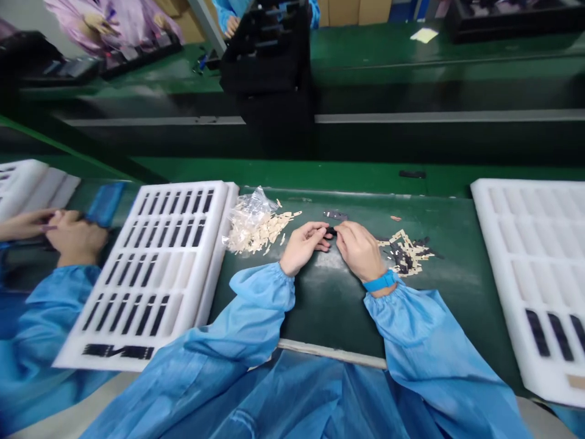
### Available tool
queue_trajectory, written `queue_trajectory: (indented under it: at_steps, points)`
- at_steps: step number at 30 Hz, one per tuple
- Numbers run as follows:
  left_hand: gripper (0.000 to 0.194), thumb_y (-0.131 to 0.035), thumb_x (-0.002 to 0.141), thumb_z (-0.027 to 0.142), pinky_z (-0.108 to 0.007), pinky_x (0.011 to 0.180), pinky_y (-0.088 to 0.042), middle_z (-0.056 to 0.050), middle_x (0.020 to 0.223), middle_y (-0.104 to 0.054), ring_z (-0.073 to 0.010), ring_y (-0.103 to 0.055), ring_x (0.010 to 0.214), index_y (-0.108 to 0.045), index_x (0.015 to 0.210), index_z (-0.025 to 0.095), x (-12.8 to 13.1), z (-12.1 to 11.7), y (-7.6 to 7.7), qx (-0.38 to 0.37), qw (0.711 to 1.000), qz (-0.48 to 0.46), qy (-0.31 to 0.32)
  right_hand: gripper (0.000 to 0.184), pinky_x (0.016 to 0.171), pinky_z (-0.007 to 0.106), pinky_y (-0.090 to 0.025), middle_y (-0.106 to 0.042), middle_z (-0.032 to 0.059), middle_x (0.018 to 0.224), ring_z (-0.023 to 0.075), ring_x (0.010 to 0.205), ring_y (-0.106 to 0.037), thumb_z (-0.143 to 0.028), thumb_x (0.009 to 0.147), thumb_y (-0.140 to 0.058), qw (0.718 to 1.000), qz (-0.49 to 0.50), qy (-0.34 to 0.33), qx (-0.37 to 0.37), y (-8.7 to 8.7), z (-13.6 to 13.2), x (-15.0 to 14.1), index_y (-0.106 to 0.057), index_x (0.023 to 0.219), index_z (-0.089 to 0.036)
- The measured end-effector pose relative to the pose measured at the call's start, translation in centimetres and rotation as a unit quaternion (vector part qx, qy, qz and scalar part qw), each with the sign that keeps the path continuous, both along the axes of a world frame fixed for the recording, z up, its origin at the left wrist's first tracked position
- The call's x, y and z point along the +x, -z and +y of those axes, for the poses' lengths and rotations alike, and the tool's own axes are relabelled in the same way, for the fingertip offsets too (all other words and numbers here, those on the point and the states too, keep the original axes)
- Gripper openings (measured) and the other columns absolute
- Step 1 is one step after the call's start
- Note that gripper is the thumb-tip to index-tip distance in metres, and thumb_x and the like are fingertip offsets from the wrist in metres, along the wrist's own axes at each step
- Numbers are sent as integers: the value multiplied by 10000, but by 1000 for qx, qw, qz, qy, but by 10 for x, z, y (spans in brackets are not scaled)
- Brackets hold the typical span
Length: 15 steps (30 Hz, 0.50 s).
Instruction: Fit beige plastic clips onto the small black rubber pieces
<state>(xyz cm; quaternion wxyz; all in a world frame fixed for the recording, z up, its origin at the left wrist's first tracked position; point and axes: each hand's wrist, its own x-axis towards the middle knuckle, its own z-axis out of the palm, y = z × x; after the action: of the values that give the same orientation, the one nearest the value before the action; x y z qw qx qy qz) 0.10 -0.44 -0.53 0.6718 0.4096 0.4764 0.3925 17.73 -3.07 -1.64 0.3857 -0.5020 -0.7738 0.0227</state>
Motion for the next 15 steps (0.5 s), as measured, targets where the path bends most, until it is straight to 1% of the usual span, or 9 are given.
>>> queue_trajectory:
  at_steps: [3,5,7,8,10,11,12,13,15]
  points:
    - [378,-764,873,351,-263,752,-611,-73,887,-753,-108,-714,715,-669,1146,107,0,2,8,8,1000,22,5,232,936,390,-583,-733,107,1095,237,1014,-710,-184,1027,-495,1000,-10,16,-21,-6,0,7,-712,1102,-216]
    - [334,-745,888,317,-281,768,-611,-58,841,-743,-119,-711,711,-689,1150,117,-1,2,12,26,997,65,12,223,944,396,-579,-731,113,1102,240,1019,-708,-188,1026,-503,998,11,54,-5,-12,-1,15,-706,1116,-211]
    - [291,-721,906,304,-315,810,-607,-57,868,-739,-141,-707,754,-719,1156,156,-3,2,11,98,985,143,25,202,955,412,-575,-732,115,1083,248,1026,-704,-197,1022,-523,995,42,95,14,-19,-2,22,-706,1106,-212]
    - [268,-710,913,299,-343,869,-598,-66,928,-743,-163,-709,829,-736,1153,183,-4,2,10,154,969,189,32,192,960,420,-573,-733,113,1076,252,1030,-702,-203,1019,-533,993,54,105,16,-21,-3,24,-708,1097,-216]
    - [226,-689,923,281,-397,1013,-544,-86,1107,-734,-212,-681,1031,-767,1129,227,-4,2,6,269,922,278,31,185,964,430,-577,-734,106,1079,254,1032,-703,-208,1013,-547,993,63,96,3,-24,-5,26,-712,1094,-230]
    - [217,-678,927,271,-415,1070,-508,-94,1199,-714,-233,-648,1124,-776,1118,235,-4,3,3,306,903,302,22,190,963,428,-581,-734,103,1089,252,1034,-704,-204,1011,-550,995,62,78,-4,-24,-7,25,-714,1102,-235]
    - [217,-657,939,272,-417,1090,-491,-98,1258,-695,-243,-624,1177,-779,1115,235,-4,3,1,321,895,311,11,199,963,424,-583,-734,103,1101,249,1035,-705,-193,1008,-552,996,60,58,-9,-24,-9,24,-714,1115,-236]
    - [232,-618,964,293,-403,1063,-508,-102,1274,-690,-238,-626,1171,-776,1122,228,-4,2,-1,312,901,301,0,209,962,418,-585,-733,104,1107,245,1035,-706,-178,1005,-553,997,60,42,-9,-23,-11,22,-715,1126,-233]
    - [344,-520,1015,410,-337,862,-585,-119,1184,-719,-201,-683,998,-752,1153,197,-3,1,-3,230,945,232,-2,222,963,403,-584,-732,105,1110,238,1034,-707,-153,998,-561,998,65,21,-5,-21,-14,16,-719,1136,-226]
